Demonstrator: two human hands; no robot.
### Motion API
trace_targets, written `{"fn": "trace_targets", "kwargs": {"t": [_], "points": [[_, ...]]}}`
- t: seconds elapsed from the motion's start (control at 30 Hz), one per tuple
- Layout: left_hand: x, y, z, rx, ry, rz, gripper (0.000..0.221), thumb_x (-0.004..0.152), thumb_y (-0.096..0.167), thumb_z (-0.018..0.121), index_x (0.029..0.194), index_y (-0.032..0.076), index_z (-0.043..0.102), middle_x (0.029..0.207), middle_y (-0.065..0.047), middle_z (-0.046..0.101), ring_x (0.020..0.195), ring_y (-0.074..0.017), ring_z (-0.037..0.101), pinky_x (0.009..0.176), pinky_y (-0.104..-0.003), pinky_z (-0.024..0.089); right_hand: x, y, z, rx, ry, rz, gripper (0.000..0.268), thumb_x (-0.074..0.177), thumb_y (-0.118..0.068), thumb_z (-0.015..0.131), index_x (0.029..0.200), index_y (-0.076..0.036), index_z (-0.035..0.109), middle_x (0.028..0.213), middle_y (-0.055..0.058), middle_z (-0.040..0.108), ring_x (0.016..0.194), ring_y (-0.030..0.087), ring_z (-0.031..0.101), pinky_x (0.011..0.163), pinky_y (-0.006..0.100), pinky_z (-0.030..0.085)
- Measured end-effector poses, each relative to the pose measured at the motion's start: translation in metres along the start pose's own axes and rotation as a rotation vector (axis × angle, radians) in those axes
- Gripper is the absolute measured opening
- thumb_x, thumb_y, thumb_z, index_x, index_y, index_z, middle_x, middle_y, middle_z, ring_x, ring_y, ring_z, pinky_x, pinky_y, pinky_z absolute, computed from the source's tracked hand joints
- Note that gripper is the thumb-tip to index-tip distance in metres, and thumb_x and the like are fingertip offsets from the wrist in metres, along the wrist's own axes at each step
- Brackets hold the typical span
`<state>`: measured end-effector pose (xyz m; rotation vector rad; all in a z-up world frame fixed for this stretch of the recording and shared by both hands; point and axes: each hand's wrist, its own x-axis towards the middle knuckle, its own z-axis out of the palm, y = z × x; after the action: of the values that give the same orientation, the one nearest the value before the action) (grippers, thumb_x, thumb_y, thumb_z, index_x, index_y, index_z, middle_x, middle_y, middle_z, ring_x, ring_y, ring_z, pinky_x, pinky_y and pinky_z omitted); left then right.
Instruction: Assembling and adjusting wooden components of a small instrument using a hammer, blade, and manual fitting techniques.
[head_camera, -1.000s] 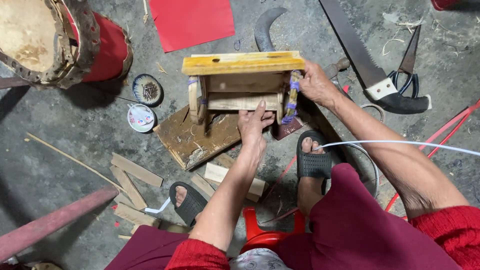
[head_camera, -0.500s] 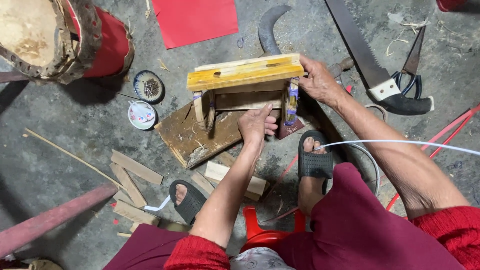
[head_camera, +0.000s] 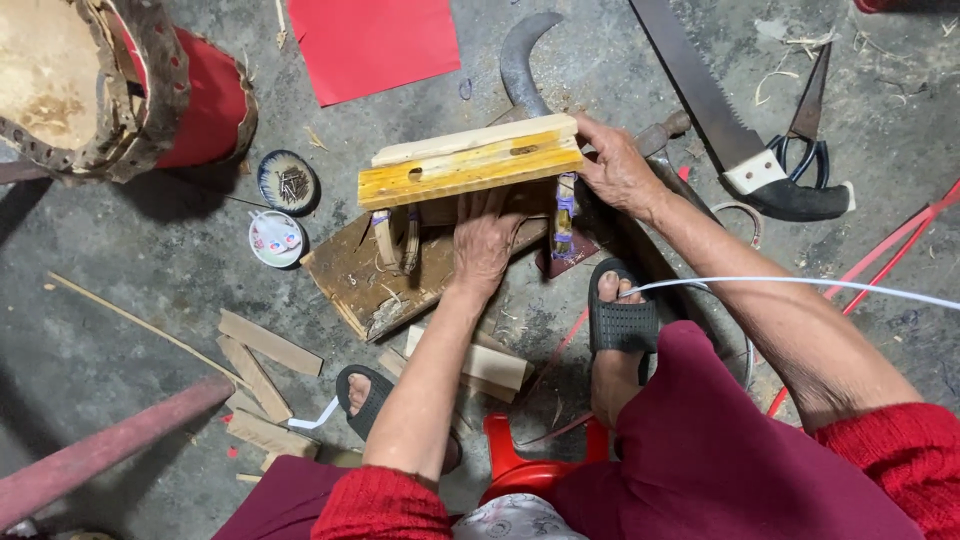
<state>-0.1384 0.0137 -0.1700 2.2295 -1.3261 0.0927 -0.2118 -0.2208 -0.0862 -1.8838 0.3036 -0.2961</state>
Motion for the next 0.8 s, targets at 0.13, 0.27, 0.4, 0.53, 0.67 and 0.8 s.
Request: {"fn": "trace_targets", "kwargs": {"t": [0.13, 0.27, 0.4, 0.53, 0.67, 0.8], "points": [[-0.013, -0.012, 0.015, 0.045, -0.041, -0.006, 0.022, 0.092, 0.032, 0.067, 0.073, 0.023, 0.072, 0.055, -0.008, 0.055, 0.055, -0.0287, 0.064, 0.05, -0.04, 0.051, 0.0, -0.008, 0.001, -0.01, 0.01, -0.01, 0.027, 0.101, -0.024, 0.075, 0.123, -0.011, 0.068, 0.102, 0.012, 0.071, 0.098, 0.022, 0.065, 0.096, 0.049, 0.051], [-0.03, -0.029, 0.037, 0.071, 0.057, 0.066, 0.019, 0.092, 0.036, 0.07, 0.075, 0.029, 0.074, 0.071, -0.004, 0.064, 0.076, -0.0266, 0.068, 0.072, -0.039, 0.054, -0.001, -0.002, 0.004, -0.016, 0.022, -0.011, 0.025, 0.103, -0.021, 0.073, 0.123, -0.009, 0.066, 0.102, 0.016, 0.07, 0.095, 0.028, 0.066, 0.093, 0.051, 0.052], [-0.019, -0.022, 0.039, 0.117, 0.108, 0.143, 0.008, 0.091, 0.032, 0.07, 0.087, 0.027, 0.076, 0.098, -0.002, 0.072, 0.105, -0.0272, 0.066, 0.098, -0.051, 0.048, -0.006, -0.008, 0.005, -0.045, 0.031, -0.015, 0.028, 0.103, -0.02, 0.071, 0.127, -0.008, 0.065, 0.105, 0.019, 0.07, 0.099, 0.034, 0.068, 0.093, 0.054, 0.051], [-0.03, -0.03, 0.051, 0.138, 0.105, 0.169, 0.007, 0.093, 0.03, 0.068, 0.096, 0.026, 0.073, 0.111, -0.001, 0.072, 0.116, -0.0263, 0.063, 0.105, -0.056, 0.044, -0.007, -0.007, 0.006, -0.034, 0.038, -0.022, 0.029, 0.103, -0.019, 0.07, 0.129, -0.007, 0.064, 0.109, 0.021, 0.069, 0.103, 0.037, 0.067, 0.094, 0.057, 0.05], [-0.012, -0.016, 0.027, 0.138, 0.105, 0.201, 0.008, 0.095, 0.028, 0.065, 0.095, 0.026, 0.073, 0.111, 0.002, 0.071, 0.111, -0.0254, 0.065, 0.099, -0.052, 0.048, -0.008, -0.01, 0.008, -0.036, 0.052, 0.002, 0.03, 0.103, -0.021, 0.071, 0.13, -0.01, 0.064, 0.103, 0.019, 0.068, 0.096, 0.034, 0.067, 0.089, 0.053, 0.052], [-0.011, -0.016, 0.025, 0.125, 0.116, 0.202, 0.009, 0.095, 0.028, 0.065, 0.089, 0.025, 0.072, 0.11, 0.003, 0.072, 0.109, -0.0265, 0.065, 0.098, -0.052, 0.048, -0.009, -0.004, 0.008, 0.007, 0.042, 0.022, 0.034, 0.101, -0.023, 0.074, 0.132, -0.012, 0.063, 0.104, 0.018, 0.069, 0.095, 0.031, 0.065, 0.09, 0.053, 0.051]]}}
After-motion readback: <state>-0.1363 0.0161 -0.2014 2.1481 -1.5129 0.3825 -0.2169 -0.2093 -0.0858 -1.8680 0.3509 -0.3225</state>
